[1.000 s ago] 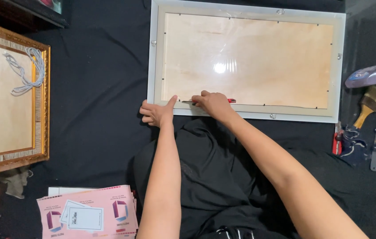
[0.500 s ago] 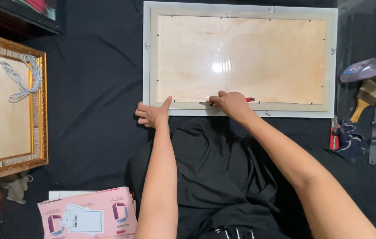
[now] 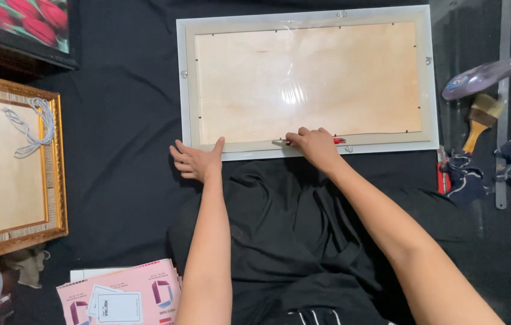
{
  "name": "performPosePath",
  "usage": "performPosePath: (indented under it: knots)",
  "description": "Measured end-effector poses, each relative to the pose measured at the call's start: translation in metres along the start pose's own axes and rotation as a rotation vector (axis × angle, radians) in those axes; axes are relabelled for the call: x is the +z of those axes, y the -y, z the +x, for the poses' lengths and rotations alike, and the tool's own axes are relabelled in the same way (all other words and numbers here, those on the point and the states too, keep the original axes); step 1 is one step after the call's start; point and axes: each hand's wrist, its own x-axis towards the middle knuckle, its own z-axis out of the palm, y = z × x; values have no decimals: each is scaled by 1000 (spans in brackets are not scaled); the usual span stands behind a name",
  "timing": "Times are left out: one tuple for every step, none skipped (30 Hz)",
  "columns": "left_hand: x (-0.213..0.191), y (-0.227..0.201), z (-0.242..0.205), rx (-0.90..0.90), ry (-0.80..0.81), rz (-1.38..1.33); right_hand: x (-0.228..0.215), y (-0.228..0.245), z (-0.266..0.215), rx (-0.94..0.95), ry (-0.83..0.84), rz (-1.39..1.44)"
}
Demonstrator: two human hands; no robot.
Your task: Trimming the protective plastic film from a picture frame using a utility knife
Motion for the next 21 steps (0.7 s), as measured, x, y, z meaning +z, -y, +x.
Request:
performPosePath:
  knots:
    - [6, -2, -5, 4, -3, 2, 1, -3, -4, 2, -3, 3]
    - [13, -4, -11, 138, 41, 16, 2, -7, -10, 56, -10, 20]
    - [20, -5, -17, 272, 86, 31, 3, -11, -15, 110, -17, 36]
    - [23, -13, -27, 277, 90, 30, 5, -15, -17, 116, -17, 34]
    - [26, -20, -36, 405, 151, 59, 8, -19, -19, 144, -27, 58]
    - [30, -27, -47, 529, 211, 85, 10, -24, -20, 167, -35, 79]
    - [36, -32, -52, 530, 214, 80, 10, -24, -20, 169, -35, 73]
    - [42, -36, -57, 529, 271, 46, 11, -23, -20, 167, -26, 77]
    - [47, -40, -62, 527, 329, 11, 12, -22, -20, 164, -17, 81]
    - [56, -38, -61, 524, 333, 12, 12, -21, -19, 165, -12, 80]
    - [65, -37, -61, 515, 321, 35, 13, -20, -19, 159, -18, 96]
    - [74, -32, -61, 503, 312, 63, 15, -17, -20, 153, -20, 117]
    - [77, -29, -61, 497, 319, 68, 13, -16, -21, 153, -11, 121]
    - [78, -27, -59, 513, 324, 68, 12, -14, -20, 141, -18, 150]
    - [80, -25, -57, 528, 329, 68, 10, -13, -19, 130, -26, 180]
    - [78, -26, -58, 524, 331, 74, 8, -13, -17, 129, -21, 186]
    - [77, -27, -59, 525, 333, 73, 7, -12, -15, 116, -29, 163]
    - [76, -29, -60, 525, 335, 70, 5, -13, -13, 101, -38, 138]
    - [74, -28, -62, 520, 337, 73, 7, -12, -12, 99, -32, 141]
    - [74, -29, -63, 522, 329, 78, 8, -13, -9, 85, -49, 122]
    - [72, -30, -64, 525, 321, 82, 9, -13, -7, 72, -66, 103]
